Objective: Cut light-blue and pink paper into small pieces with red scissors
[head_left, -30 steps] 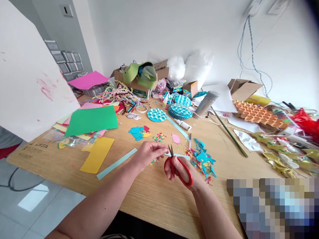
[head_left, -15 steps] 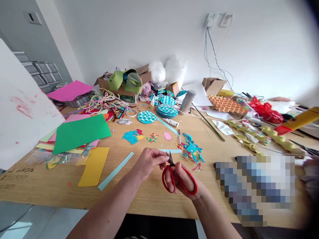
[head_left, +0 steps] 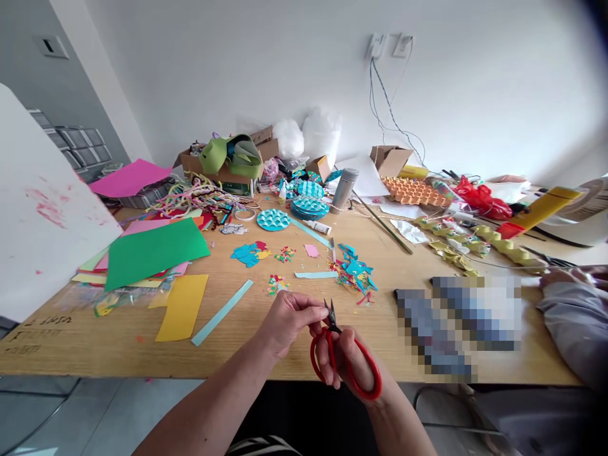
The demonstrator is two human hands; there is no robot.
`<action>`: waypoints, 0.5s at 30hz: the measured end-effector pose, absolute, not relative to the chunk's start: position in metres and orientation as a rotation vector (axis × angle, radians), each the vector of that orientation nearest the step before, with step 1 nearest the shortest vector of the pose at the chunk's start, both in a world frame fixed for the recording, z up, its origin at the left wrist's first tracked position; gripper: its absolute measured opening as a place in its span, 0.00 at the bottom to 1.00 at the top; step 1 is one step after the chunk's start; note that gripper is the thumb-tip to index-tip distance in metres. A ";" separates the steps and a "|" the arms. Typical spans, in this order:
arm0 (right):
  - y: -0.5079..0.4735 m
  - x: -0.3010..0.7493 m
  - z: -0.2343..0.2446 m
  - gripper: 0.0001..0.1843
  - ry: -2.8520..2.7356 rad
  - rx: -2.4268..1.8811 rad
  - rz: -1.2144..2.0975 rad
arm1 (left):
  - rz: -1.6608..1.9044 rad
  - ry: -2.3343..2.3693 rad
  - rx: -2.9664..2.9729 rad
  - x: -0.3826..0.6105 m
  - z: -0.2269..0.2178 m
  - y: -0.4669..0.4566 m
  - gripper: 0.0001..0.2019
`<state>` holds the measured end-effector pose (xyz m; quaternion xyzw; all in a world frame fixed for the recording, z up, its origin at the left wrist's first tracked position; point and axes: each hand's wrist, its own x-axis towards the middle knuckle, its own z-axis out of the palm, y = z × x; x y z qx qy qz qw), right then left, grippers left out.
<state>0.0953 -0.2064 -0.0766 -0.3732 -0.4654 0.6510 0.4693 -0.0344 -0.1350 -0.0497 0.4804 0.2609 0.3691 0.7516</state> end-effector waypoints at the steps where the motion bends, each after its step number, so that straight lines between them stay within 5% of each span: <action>1: -0.209 0.094 -0.077 0.36 -1.133 -0.910 1.583 | 0.807 0.566 1.039 -0.034 -0.050 -0.137 0.08; 15: -0.224 0.082 -0.093 0.39 -0.910 -0.987 1.562 | 0.819 0.638 0.894 -0.028 -0.069 -0.149 0.10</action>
